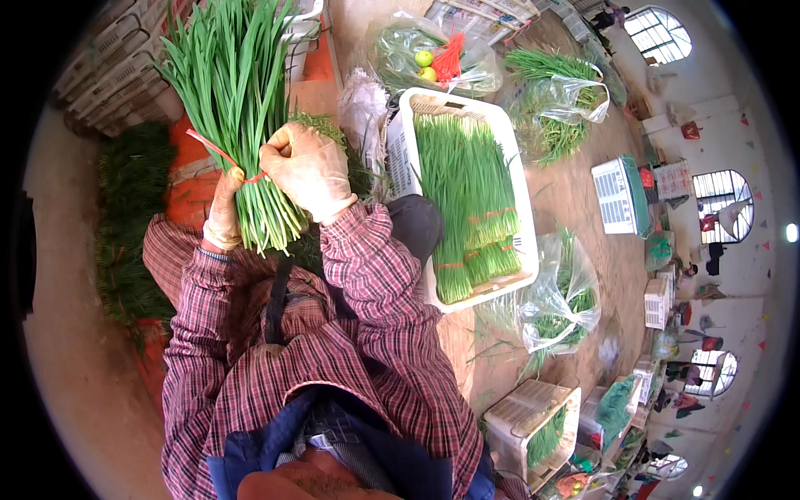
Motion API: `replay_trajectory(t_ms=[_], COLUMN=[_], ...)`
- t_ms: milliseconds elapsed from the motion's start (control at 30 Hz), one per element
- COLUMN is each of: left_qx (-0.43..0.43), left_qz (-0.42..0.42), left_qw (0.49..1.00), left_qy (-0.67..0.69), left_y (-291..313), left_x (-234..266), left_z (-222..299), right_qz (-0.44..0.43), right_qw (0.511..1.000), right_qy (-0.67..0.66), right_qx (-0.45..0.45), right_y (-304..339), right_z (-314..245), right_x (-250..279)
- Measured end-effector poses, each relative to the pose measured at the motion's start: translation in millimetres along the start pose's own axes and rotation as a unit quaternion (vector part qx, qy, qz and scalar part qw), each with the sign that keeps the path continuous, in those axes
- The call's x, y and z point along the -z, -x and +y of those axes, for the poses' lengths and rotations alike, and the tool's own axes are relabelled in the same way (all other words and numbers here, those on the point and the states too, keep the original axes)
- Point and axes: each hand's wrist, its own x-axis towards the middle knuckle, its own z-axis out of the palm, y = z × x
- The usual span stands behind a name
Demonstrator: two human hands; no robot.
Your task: The person processes bunches of green chives by securing them with red bands, trimming the ends using a knife on a wooden board, and placing the finished bundles into white plastic crates.
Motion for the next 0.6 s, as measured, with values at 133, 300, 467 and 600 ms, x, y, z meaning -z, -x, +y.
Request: replay_trajectory(t_ms=[133,300,467,600], left_qx=[0.016,0.033,0.05,0.028], left_qz=[-0.018,-0.005,0.033,0.042], left_qw=[1.0,0.999,0.998,0.998], left_qy=[0.003,0.018,0.028,-0.022], left_y=[1.5,2.9,3.5,-2.2], left_x=[-2.4,4.0,11.0,-22.4], left_z=[-2.6,-6.7,-9.5,-1.2], right_qz=[-0.007,0.038,0.082,-0.03], right_qw=[0.979,0.945,0.987,0.998], right_qy=[-0.202,-0.322,0.136,0.03], right_qx=[-0.026,-0.031,-0.035,-0.045], right_y=[-1.4,-11.4,-15.1,18.1], right_z=[12.6,3.1,46.0,62.3], right_x=[1.0,37.6,45.7,33.0])
